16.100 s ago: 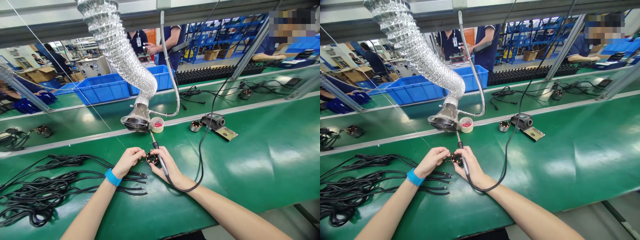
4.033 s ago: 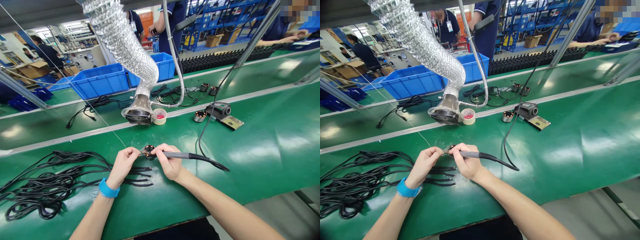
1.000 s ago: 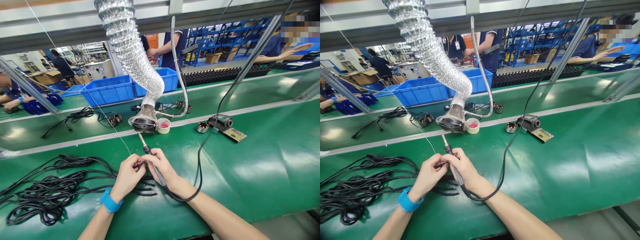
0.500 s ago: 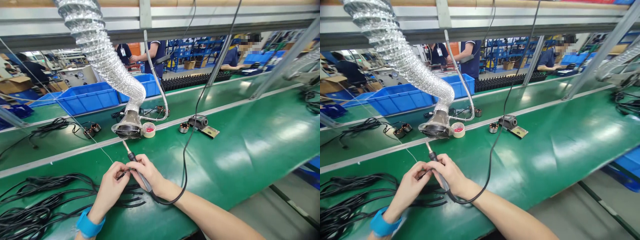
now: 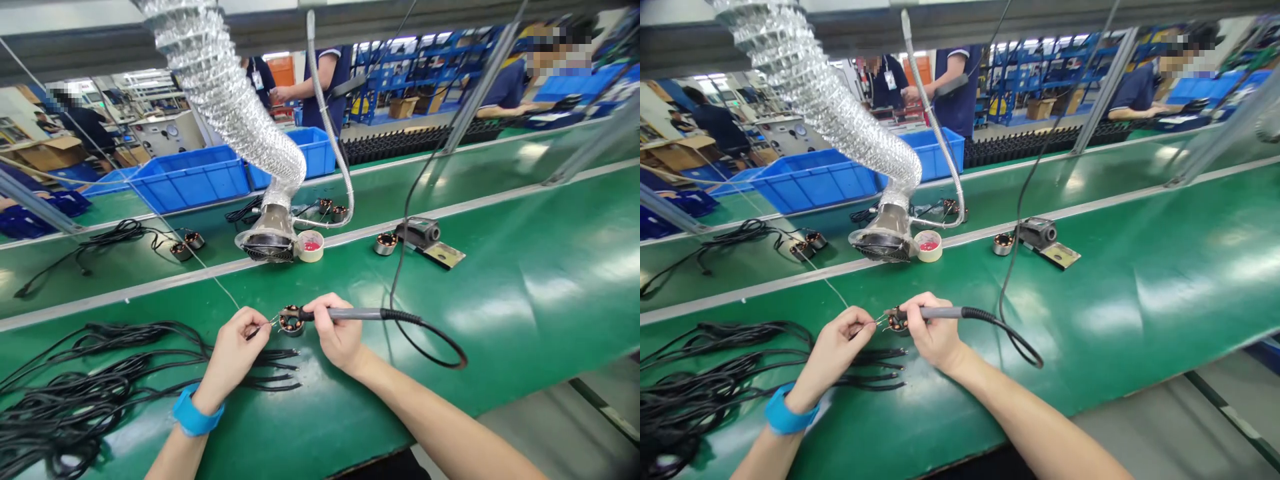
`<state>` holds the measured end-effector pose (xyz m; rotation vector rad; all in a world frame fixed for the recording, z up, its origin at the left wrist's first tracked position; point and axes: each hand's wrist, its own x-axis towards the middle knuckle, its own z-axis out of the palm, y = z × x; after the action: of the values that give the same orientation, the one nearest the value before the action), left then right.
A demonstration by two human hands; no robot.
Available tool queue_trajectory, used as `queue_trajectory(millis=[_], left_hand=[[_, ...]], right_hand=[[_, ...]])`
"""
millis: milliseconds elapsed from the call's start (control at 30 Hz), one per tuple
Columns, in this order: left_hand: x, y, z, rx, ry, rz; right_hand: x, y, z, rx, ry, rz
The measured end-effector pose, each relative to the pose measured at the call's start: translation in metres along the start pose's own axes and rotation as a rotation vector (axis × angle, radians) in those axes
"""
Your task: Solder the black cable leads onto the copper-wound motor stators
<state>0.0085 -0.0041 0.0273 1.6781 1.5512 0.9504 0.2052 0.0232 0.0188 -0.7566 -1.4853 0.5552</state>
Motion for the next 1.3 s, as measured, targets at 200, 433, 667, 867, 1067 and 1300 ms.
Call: queue_trajectory(millis=[200,433,667,867,1067,1300], left_hand=[[0.001,-0.002,0.000,-0.019,0.009,-0.009],[0.001,-0.002,0.000,0.007,0.012,-0.001],[0.001,0.001,0.000,0.012,0.011,-0.004],[0.001,-0.002,0.000,0.014,-0.002,-0.023],[0.001,0.003,-0.001,-0.037,-0.023,-0.050],[0.001,0.002,0.001,-0.071,-0.012,0.010]], right_hand=[[0.001,-0.001,0.002,0.041,-0.024,0.081],[0.001,-0.001,0.004,0.040,-0.097,0.024],[0.000,-0.001,0.005,0.008,-0.135,0.020],[-0.001,0.000,0.001,0.011,-0.066,0.045],[-0.001,0.002,0.007,-0.065,-0.197,-0.072],[-0.007,0.016,0.024,-0.108,-0.407,-0.204]])
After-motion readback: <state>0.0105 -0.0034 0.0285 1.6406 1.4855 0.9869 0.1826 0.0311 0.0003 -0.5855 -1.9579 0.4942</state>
